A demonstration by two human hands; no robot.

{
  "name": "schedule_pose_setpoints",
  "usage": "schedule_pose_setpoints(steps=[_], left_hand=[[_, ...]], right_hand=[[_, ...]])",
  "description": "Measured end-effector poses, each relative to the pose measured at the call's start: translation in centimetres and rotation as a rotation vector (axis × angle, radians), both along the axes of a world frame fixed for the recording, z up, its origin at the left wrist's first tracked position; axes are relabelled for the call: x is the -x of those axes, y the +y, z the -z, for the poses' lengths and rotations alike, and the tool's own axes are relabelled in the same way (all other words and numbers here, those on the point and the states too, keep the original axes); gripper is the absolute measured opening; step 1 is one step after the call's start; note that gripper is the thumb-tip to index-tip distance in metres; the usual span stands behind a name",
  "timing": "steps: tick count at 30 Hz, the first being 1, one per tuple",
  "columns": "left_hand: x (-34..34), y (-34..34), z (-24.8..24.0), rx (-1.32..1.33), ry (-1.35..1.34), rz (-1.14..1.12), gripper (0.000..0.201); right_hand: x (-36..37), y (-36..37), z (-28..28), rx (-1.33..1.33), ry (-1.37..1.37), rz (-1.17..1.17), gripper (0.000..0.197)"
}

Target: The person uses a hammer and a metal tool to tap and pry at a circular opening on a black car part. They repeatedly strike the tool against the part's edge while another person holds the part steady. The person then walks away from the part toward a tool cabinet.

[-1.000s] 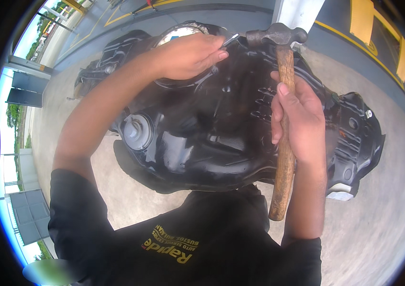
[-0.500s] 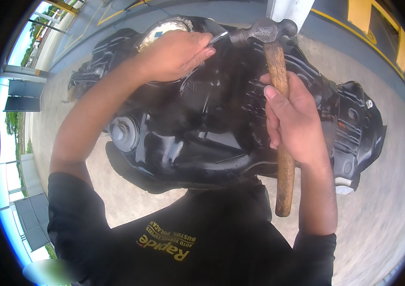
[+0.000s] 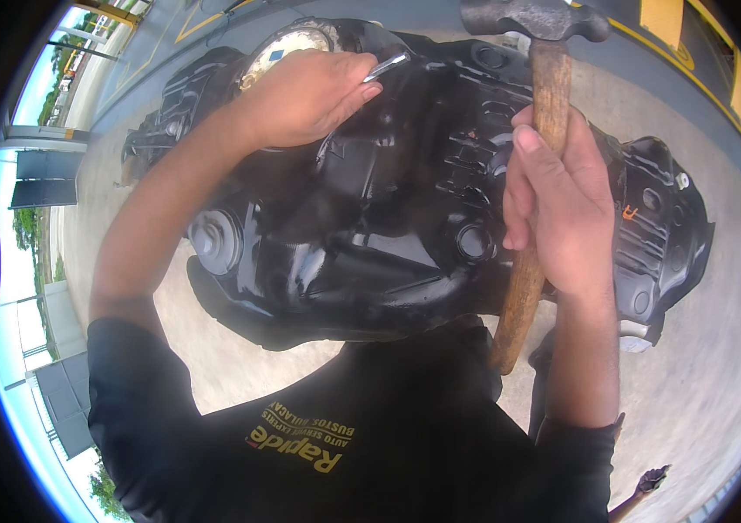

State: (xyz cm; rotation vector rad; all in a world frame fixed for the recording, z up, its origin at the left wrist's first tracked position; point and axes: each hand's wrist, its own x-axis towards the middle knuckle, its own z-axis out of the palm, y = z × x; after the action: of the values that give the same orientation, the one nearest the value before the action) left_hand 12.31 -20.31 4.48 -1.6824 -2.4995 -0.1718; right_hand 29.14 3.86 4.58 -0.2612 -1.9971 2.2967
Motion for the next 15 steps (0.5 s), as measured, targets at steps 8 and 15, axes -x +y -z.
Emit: schedule_pose_setpoints(steps=[8, 15], left_hand=[[-0.3, -0.3, -0.4, -0.004, -0.040, -0.039, 0.026], [-0.1, -0.2, -0.2, 0.038, 0.039, -0.009, 0.027]], right_hand=[[0.4, 1.0, -1.1, 0.072, 0.189, 0.175, 0.025], [-0.8, 1.0, -0.2, -0.051, -0.006, 0.015, 0.022]])
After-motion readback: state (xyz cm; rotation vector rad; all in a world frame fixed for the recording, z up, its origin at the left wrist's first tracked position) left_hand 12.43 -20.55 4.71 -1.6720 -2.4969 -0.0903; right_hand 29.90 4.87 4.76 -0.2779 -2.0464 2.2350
